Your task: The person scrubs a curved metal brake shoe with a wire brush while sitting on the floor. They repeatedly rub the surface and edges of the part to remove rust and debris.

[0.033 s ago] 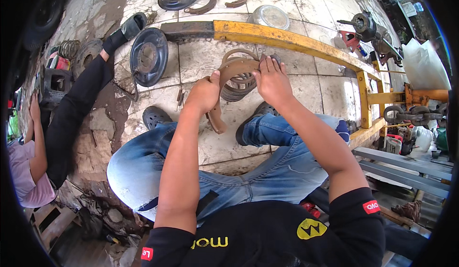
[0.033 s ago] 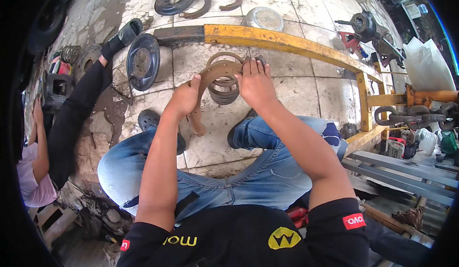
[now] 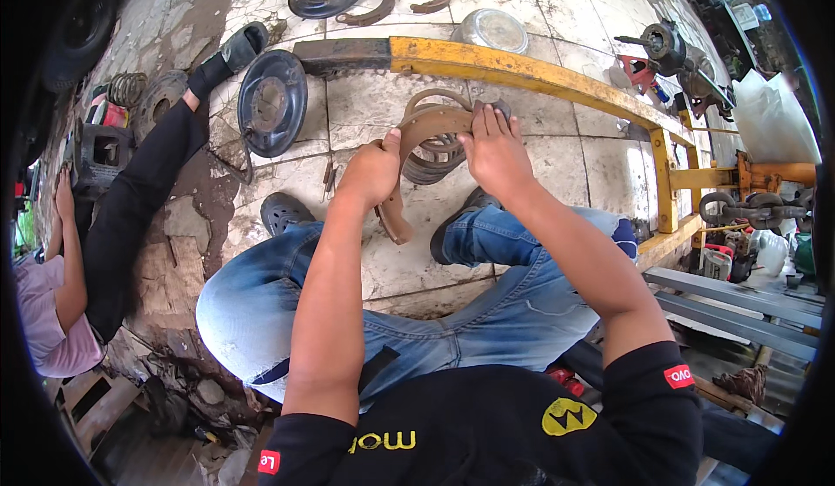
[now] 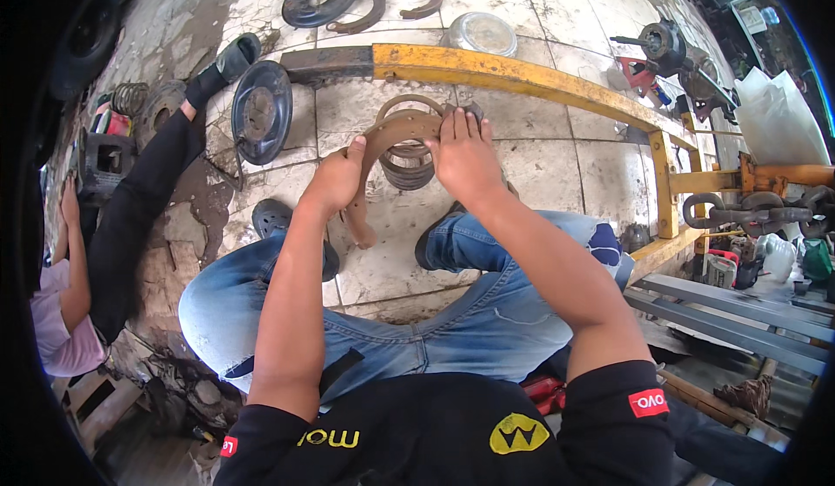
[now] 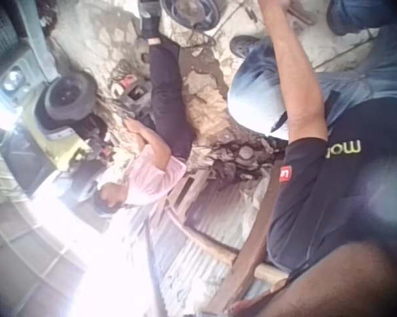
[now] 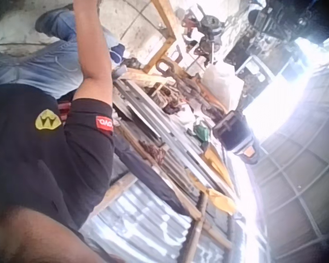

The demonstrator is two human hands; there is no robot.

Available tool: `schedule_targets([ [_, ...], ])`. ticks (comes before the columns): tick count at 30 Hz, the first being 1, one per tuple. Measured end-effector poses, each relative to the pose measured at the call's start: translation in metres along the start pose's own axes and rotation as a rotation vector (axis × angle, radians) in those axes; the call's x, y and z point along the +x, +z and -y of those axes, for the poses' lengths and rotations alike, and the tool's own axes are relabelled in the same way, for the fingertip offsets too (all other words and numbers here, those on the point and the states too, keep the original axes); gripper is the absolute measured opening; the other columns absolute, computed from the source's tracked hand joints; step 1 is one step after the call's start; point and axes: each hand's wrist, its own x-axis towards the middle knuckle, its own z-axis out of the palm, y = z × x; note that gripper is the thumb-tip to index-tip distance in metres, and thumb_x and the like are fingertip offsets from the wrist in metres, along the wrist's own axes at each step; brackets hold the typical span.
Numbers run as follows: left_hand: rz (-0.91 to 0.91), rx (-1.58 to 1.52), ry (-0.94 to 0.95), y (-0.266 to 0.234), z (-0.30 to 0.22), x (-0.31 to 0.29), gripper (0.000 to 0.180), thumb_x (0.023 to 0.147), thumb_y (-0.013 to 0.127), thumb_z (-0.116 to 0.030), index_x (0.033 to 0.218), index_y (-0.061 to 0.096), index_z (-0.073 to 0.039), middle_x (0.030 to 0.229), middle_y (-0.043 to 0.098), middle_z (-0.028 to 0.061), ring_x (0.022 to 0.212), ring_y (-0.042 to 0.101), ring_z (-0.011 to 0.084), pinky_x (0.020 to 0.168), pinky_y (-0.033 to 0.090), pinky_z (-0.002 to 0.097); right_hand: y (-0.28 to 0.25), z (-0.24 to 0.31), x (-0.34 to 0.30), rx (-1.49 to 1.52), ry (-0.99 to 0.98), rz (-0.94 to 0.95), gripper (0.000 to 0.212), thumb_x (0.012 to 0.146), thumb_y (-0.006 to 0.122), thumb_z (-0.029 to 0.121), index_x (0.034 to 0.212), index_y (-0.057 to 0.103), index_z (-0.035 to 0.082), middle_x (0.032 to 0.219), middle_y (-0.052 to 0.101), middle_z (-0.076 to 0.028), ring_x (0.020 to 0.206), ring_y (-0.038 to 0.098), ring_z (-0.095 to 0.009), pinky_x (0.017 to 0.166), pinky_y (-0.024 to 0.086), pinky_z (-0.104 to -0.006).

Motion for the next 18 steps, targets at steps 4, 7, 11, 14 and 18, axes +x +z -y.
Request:
schedule_targets([
  [4, -0.009, 0.016, -0.014, 0.003, -0.001, -0.002, 0.071, 0.102, 0.027, -0.052, 0.121, 0.06, 0.007, 0.121, 0.061, 0.0296, 0.118, 0.056, 0.0415, 0.102, 0.041, 0.0445, 0.0, -0.001, -0.013, -0.025, -0.068, -0.028, 0.056, 0.099, 0.048, 0.036, 0.132, 0.047, -0.01, 0.139, 0.049, -0.028, 0.13, 0.047, -0.042, 0.11, 0.032, -0.0555],
  [7, -0.01, 0.034, -0.028, 0.002, -0.007, -0.005, 0.07, 0.102, 0.027, -0.052, 0.122, 0.06, 0.007, 0.12, 0.061, 0.029, 0.118, 0.056, 0.0414, 0.102, 0.041, 0.0445, 0.0, -0.002, -0.005, -0.018, -0.018, -0.023, 0.056, 0.1, 0.047, 0.036, 0.132, 0.048, -0.01, 0.139, 0.048, -0.029, 0.13, 0.047, -0.042, 0.11, 0.032, -0.0556],
  [11, -0.019, 0.004, -0.028, 0.001, 0.003, 0.001, 0.071, 0.102, 0.027, -0.052, 0.122, 0.06, 0.007, 0.12, 0.062, 0.0288, 0.117, 0.057, 0.0415, 0.101, 0.041, 0.0447, 0.001, 0.007, -0.023, -0.094, -0.121, 0.002, 0.056, 0.1, 0.046, 0.036, 0.131, 0.048, -0.01, 0.138, 0.049, -0.028, 0.128, 0.048, -0.041, 0.109, 0.033, -0.0557],
  [14, 0.001, 0.009, -0.013, 0.002, -0.01, -0.008, 0.071, 0.102, 0.026, -0.053, 0.121, 0.061, 0.007, 0.118, 0.063, 0.0288, 0.117, 0.057, 0.0416, 0.101, 0.042, 0.0447, 0.001, -0.008, -0.005, -0.036, 0.011, 0.011, 0.055, 0.1, 0.046, 0.036, 0.131, 0.049, -0.01, 0.137, 0.049, -0.029, 0.128, 0.049, -0.041, 0.108, 0.034, -0.0557],
  [18, 0.0, 0.001, -0.017, 0.001, -0.001, 0.001, 0.072, 0.101, 0.026, -0.053, 0.119, 0.062, 0.007, 0.117, 0.063, 0.0293, 0.116, 0.058, 0.0417, 0.1, 0.042, 0.0447, -0.002, 0.005, -0.015, -0.062, -0.071, -0.021, 0.056, 0.1, 0.046, 0.036, 0.132, 0.048, -0.009, 0.137, 0.049, -0.029, 0.129, 0.048, -0.041, 0.109, 0.033, -0.0554],
])
